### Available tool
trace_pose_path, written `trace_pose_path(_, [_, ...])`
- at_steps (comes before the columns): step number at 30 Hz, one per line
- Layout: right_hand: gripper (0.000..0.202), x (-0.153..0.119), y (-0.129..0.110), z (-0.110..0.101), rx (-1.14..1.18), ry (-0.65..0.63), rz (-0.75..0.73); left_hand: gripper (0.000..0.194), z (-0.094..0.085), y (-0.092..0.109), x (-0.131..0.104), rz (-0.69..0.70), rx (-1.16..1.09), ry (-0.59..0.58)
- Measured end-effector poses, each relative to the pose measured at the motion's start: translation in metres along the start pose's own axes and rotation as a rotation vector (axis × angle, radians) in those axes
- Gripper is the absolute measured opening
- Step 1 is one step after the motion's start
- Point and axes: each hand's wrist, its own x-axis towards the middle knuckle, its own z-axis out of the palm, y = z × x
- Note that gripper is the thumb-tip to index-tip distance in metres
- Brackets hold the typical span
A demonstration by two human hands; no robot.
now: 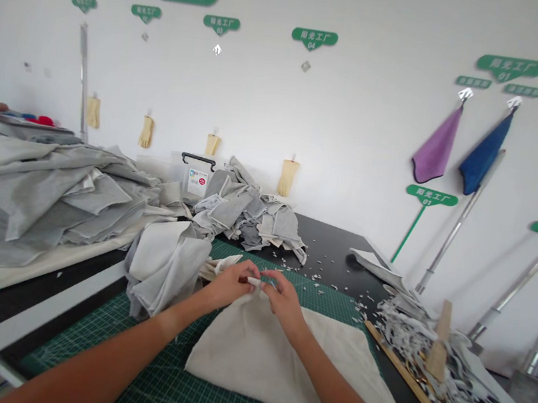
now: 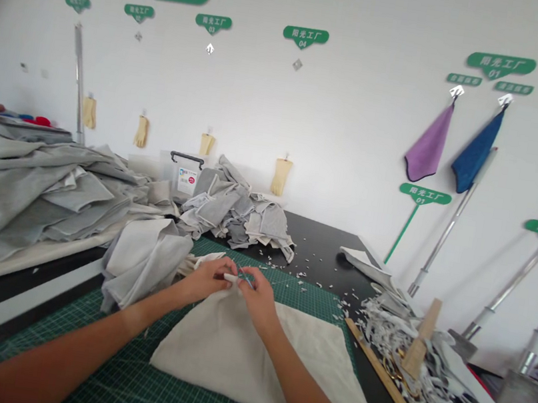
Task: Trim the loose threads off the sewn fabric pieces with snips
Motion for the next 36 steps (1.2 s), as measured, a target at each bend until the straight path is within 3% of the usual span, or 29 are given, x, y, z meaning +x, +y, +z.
trace_pose_path(4, [0.028, -0.005, 0.016, 0.007, -0.008, -0.1, -0.005, 0.028, 0.007, -0.012, -0.011, -0.005, -0.111, -0.067])
trace_pose_path(7, [0.026, -0.007, 0.019, 0.008, -0.031, -0.098, -0.058, 0.031, 0.008, -0.013, -0.016, -0.06, -0.099, -0.065])
trace_pose_path(16, [0.028, -0.014, 0.014, 0.008, -0.128, -0.117, -0.039, 0.027, -0.001, -0.029, -0.009, -0.08, -0.064, 0.087])
trace_pose_path(19, [0.022, -0.016, 0.012, 0.008, -0.151, -0.073, -0.042, 0.023, -0.006, -0.032, -0.009, -0.11, -0.043, 0.072])
trace_pose_path(24, [0.018, -0.018, 0.011, 0.006, -0.145, -0.004, -0.021, 0.023, -0.008, -0.029, -0.014, -0.082, 0.063, -0.001])
trace_pose_path(31, [0.023, -0.023, 0.008, 0.007, -0.186, -0.018, -0.051, 0.03, -0.004, -0.013, -0.017, -0.042, 0.082, -0.091])
trace_pose_path(36, [0.024, -0.024, 0.004, 0.008, -0.173, -0.046, -0.085, 0.027, -0.004, -0.017, -0.015, -0.016, 0.073, -0.04])
